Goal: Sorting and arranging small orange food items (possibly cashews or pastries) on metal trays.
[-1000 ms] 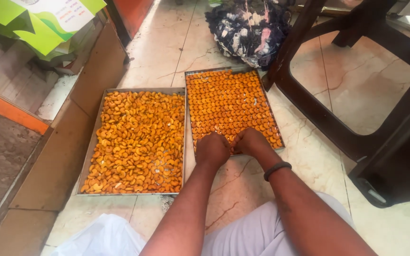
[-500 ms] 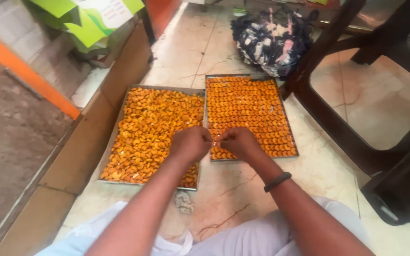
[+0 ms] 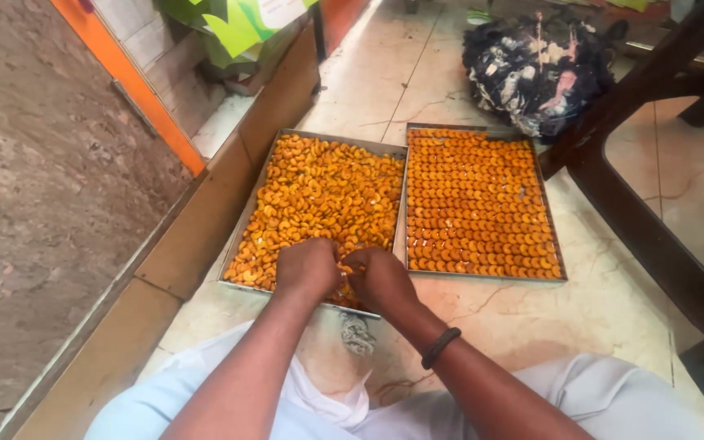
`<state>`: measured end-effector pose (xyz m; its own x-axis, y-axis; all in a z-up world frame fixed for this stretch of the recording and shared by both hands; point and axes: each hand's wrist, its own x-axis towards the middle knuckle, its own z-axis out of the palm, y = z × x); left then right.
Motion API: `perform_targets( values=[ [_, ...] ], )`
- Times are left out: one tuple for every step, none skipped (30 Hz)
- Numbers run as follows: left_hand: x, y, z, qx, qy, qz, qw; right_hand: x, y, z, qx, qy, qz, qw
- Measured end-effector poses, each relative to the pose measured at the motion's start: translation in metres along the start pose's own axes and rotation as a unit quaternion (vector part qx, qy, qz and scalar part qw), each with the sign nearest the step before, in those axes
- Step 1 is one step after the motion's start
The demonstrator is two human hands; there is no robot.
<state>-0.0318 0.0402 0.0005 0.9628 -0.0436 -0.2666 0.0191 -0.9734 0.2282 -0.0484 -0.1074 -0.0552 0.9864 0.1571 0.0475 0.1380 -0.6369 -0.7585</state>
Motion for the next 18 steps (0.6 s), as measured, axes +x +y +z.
perform_targets(
  values=[
    [0.004, -0.003, 0.004, -0.001, 0.000, 0.000, 1.000, -0.002, -0.001, 0.001, -0.001, 0.000, 0.000, 1.000],
    [0.009, -0.007, 0.008, 0.035, -0.004, -0.012, 0.999, -0.003, -0.002, 0.002, -0.018, -0.008, -0.047, 0.999],
    [0.013, -0.009, 0.013, 0.071, -0.010, -0.024, 0.997, -0.006, -0.002, 0.003, -0.034, -0.017, -0.093, 0.995],
    [0.015, -0.008, 0.013, 0.070, -0.011, -0.023, 0.997, -0.007, -0.003, 0.003, -0.035, -0.017, -0.091, 0.995],
    [0.016, -0.009, 0.013, 0.078, -0.036, -0.034, 0.996, -0.008, -0.005, 0.004, -0.048, -0.029, -0.074, 0.996],
    [0.016, -0.009, 0.013, 0.086, -0.061, -0.045, 0.993, -0.010, -0.007, 0.005, -0.060, -0.041, -0.056, 0.996],
    [0.017, -0.011, 0.015, 0.086, -0.063, -0.046, 0.993, -0.011, -0.006, 0.007, -0.059, -0.042, -0.055, 0.996],
    [0.017, -0.012, 0.017, 0.091, -0.072, -0.045, 0.992, -0.012, -0.006, 0.008, -0.064, -0.041, -0.070, 0.995],
    [0.017, -0.013, 0.017, 0.096, -0.080, -0.045, 0.991, -0.012, -0.005, 0.009, -0.070, -0.038, -0.085, 0.993],
    [0.017, -0.012, 0.017, 0.096, -0.080, -0.045, 0.991, -0.012, -0.007, 0.008, -0.070, -0.038, -0.085, 0.993],
    [0.016, -0.012, 0.017, 0.096, -0.083, -0.049, 0.991, -0.012, -0.009, 0.006, -0.083, -0.062, -0.073, 0.992],
    [0.016, -0.011, 0.017, 0.096, -0.086, -0.053, 0.990, -0.012, -0.011, 0.005, -0.096, -0.087, -0.060, 0.990],
    [0.018, -0.012, 0.019, 0.096, -0.086, -0.053, 0.990, -0.012, -0.011, 0.005, -0.096, -0.086, -0.060, 0.990],
    [0.020, -0.012, 0.020, 0.097, -0.087, -0.056, 0.990, -0.012, -0.010, 0.004, -0.092, -0.089, -0.064, 0.990],
    [0.021, -0.013, 0.023, 0.097, -0.088, -0.058, 0.990, -0.012, -0.010, 0.004, -0.086, -0.092, -0.067, 0.990],
    [0.017, -0.010, 0.017, 0.097, -0.088, -0.058, 0.990, -0.011, -0.007, 0.006, -0.086, -0.092, -0.067, 0.990],
    [0.014, -0.007, 0.012, 0.091, -0.105, -0.066, 0.988, -0.010, -0.005, 0.008, -0.093, -0.100, -0.061, 0.989],
    [0.011, -0.003, 0.006, 0.086, -0.122, -0.074, 0.986, -0.009, -0.002, 0.010, -0.100, -0.109, -0.055, 0.987]
  ],
)
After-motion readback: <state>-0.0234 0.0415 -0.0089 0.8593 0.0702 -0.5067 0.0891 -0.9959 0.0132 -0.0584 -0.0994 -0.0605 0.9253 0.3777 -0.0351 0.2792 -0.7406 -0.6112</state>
